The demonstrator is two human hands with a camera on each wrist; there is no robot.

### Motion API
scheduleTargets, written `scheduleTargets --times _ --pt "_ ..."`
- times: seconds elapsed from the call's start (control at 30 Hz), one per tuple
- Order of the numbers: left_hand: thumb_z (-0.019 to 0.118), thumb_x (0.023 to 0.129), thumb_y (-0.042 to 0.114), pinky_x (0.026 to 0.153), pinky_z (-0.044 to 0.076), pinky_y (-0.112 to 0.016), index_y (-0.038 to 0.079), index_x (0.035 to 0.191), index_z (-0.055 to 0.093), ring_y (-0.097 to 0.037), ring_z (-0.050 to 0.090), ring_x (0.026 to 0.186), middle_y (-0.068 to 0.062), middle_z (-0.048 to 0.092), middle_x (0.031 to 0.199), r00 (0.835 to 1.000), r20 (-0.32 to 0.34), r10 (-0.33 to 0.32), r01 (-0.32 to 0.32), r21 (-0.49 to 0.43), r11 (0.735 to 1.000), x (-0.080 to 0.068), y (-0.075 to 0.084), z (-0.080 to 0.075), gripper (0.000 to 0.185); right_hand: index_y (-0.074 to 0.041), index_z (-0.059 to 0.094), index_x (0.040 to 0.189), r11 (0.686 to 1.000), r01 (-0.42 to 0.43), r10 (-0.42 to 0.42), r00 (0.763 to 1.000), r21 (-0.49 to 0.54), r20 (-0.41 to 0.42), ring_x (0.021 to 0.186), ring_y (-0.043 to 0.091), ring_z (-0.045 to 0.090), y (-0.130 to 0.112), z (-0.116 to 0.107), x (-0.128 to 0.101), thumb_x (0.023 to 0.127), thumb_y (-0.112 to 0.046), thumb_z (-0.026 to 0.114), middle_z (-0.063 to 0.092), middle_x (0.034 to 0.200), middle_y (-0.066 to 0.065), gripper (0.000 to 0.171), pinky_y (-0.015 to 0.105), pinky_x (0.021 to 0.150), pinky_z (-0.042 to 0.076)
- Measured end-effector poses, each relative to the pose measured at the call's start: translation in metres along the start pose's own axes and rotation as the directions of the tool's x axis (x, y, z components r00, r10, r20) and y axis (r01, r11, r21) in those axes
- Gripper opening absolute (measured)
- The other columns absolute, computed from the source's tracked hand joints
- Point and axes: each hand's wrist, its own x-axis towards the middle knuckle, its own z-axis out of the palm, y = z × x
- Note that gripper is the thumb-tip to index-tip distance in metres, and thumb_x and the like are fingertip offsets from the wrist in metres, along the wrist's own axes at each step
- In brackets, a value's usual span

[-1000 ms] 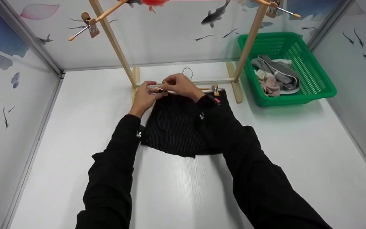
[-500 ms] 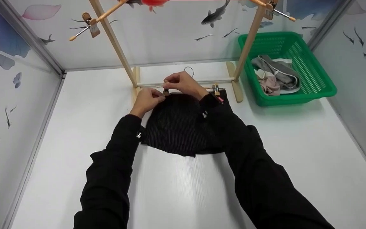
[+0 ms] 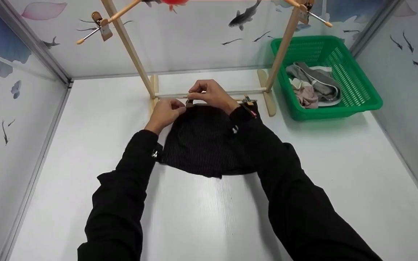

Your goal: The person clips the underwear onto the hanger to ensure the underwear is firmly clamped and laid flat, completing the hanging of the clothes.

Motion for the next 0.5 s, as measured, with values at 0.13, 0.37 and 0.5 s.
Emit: scheduleTargets --times 0.13,0.37,0.5 --pt "0.063 0.098 0.009 0.080 0.047 -0.034 -0.006 0.105 0.074 -0.028 0.064 0.093 -0.019 0.073 0.102 1.000 0.008 0.013 -0.013 -0.008 1.000 0.001 0.000 0.000 0.020 0.010 0.069 0.105 1.000 0.012 -0.012 1.000 0.021 0.019 0.095 0.043 0.064 0.017 0.000 0.002 0.097 -0.003 0.068 0.069 0.102 0.019 0.016 0.036 0.089 0.053" --pt "0.061 0.102 0.011 0.083 0.048 -0.037 -0.006 0.113 0.071 -0.029 0.064 0.101 -0.020 0.071 0.109 0.999 0.021 0.026 -0.025 -0.018 1.000 0.001 -0.001 0.001 0.023 0.001 0.073 0.101 1.000 -0.012 0.013 1.000 -0.027 0.018 0.090 0.030 0.068 0.027 0.002 0.007 0.095 -0.011 0.073 0.071 0.097 0.008 0.013 0.031 0.081 0.053" --pt "0.062 0.102 0.013 0.080 0.046 -0.034 -0.004 0.112 0.071 -0.025 0.062 0.094 -0.017 0.071 0.104 0.999 -0.024 0.045 -0.046 -0.035 0.998 0.001 0.000 0.002 0.022 -0.001 0.074 0.101 0.999 -0.011 0.012 1.000 -0.038 0.017 0.088 0.029 0.067 0.027 0.003 0.008 0.094 -0.013 0.074 0.072 0.094 0.007 0.014 0.029 0.076 0.050"
